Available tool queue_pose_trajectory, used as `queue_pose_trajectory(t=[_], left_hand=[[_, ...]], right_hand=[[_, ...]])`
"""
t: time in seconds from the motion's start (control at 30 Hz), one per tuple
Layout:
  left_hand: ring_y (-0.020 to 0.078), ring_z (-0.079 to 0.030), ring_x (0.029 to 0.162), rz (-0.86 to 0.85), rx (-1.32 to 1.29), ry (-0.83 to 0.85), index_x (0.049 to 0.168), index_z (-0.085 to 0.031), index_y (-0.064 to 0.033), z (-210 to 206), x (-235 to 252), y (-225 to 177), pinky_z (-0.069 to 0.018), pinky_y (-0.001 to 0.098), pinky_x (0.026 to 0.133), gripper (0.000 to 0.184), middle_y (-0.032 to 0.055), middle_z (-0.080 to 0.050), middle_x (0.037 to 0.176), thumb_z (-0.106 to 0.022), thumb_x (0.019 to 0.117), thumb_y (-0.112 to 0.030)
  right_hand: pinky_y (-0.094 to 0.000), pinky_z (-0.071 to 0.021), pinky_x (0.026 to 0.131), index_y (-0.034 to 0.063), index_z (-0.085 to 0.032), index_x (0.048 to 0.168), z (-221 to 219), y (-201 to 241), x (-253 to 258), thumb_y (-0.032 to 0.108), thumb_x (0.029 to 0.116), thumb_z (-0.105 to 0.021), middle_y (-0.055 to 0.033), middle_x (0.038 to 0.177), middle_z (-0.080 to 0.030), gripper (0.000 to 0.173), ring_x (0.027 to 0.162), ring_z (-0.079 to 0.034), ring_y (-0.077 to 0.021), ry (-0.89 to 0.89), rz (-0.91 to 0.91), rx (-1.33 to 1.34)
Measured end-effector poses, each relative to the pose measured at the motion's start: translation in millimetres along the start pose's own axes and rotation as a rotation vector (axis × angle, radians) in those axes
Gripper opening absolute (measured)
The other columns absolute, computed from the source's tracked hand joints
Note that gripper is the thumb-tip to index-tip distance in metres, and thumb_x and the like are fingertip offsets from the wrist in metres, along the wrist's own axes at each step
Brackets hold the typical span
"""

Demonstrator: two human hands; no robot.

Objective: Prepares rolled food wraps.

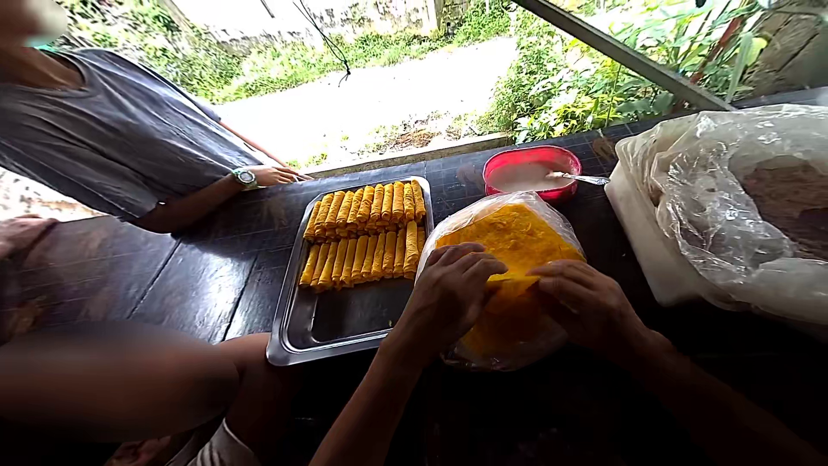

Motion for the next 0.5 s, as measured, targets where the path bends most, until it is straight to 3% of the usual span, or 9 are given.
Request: queue_pose_trajectory(t=[0.03, 0.1, 0.17, 0.23, 0.3, 0.4, 0.5], left_hand=[[0.0163, -0.070, 0.106, -0.008, -0.038, -0.048, 0.101, -0.075, -0.0108, 1, 8, -1, -0.0509, 0.0392, 0.099, 0.017, 0.0008, -0.076, 0.099, -0.062, 0.0995, -0.020], [0.0139, -0.071, 0.084, -0.004, -0.094, -0.096, 0.093, -0.074, -0.0055, 7, 28, -4, -0.0566, 0.0335, 0.082, 0.014, 0.0034, -0.073, 0.087, -0.063, 0.0969, -0.013], [0.0142, -0.071, 0.080, 0.006, -0.106, -0.085, 0.096, -0.073, -0.0033, 19, 50, -11, -0.0583, 0.0323, 0.074, 0.013, 0.0057, -0.072, 0.086, -0.063, 0.0975, -0.011], [0.0156, -0.070, 0.081, -0.027, -0.084, -0.075, 0.100, -0.073, -0.0028, 35, 71, -20, -0.0582, 0.0327, 0.074, 0.014, 0.0072, -0.072, 0.090, -0.061, 0.0992, -0.010], [0.0194, -0.070, 0.083, -0.092, -0.025, -0.080, 0.102, -0.072, -0.0020, 50, 89, -22, -0.0574, 0.0357, 0.074, 0.015, 0.0102, -0.071, 0.092, -0.060, 0.1003, -0.010], [0.0206, -0.070, 0.084, -0.124, 0.045, -0.094, 0.104, -0.072, -0.0019, 65, 110, -9, -0.0558, 0.0364, 0.074, 0.020, 0.0116, -0.071, 0.093, -0.059, 0.1028, -0.017], [0.0177, -0.067, 0.079, -0.107, 0.031, -0.089, 0.103, -0.072, -0.0025, 70, 127, 12, -0.0538, 0.0338, 0.073, 0.023, 0.0110, -0.071, 0.092, -0.060, 0.1026, -0.023]], right_hand=[[-0.0352, -0.0583, 0.087, 0.0084, -0.072, 0.102, 2, -2, 7, 0.029, 0.1008, -0.061, -0.0082, 0.104, -0.075, 0.023, 0.100, -0.072, -0.0189, -0.047, -0.048, -0.003], [-0.0379, -0.0579, 0.069, 0.0065, -0.061, 0.110, 8, 1, 25, 0.042, 0.0925, -0.070, -0.0109, 0.098, -0.071, 0.041, 0.085, -0.071, -0.0214, -0.124, -0.132, -0.066], [-0.0399, -0.0548, 0.061, 0.0013, -0.057, 0.117, 19, 8, 50, 0.042, 0.0864, -0.076, -0.0133, 0.091, -0.068, 0.054, 0.074, -0.067, -0.0240, -0.164, -0.182, -0.115], [-0.0415, -0.0543, 0.059, -0.0017, -0.054, 0.121, 36, 15, 78, 0.024, 0.0879, -0.077, -0.0142, 0.094, -0.066, 0.048, 0.072, -0.065, -0.0253, -0.095, -0.228, -0.116], [-0.0447, -0.0567, 0.066, -0.0003, -0.055, 0.125, 54, 14, 102, 0.014, 0.0924, -0.074, -0.0142, 0.099, -0.067, 0.041, 0.078, -0.068, -0.0256, 0.005, -0.307, -0.054], [-0.0295, -0.0573, 0.071, 0.0056, -0.064, 0.118, 72, -4, 122, 0.011, 0.0966, -0.066, -0.0051, 0.096, -0.070, 0.022, 0.078, -0.068, -0.0093, 0.029, -0.372, 0.074], [-0.0230, -0.0608, 0.069, 0.0027, -0.068, 0.107, 74, -24, 138, 0.002, 0.0966, -0.064, -0.0006, 0.090, -0.071, 0.011, 0.074, -0.070, -0.0044, 0.068, -0.442, 0.390]])
Point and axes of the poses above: each hand's wrist, its own x-axis towards the middle knuckle, its own z-axis out of the back of the hand, y = z × x, the point moved 5 cm from there along x, towards the middle knuckle
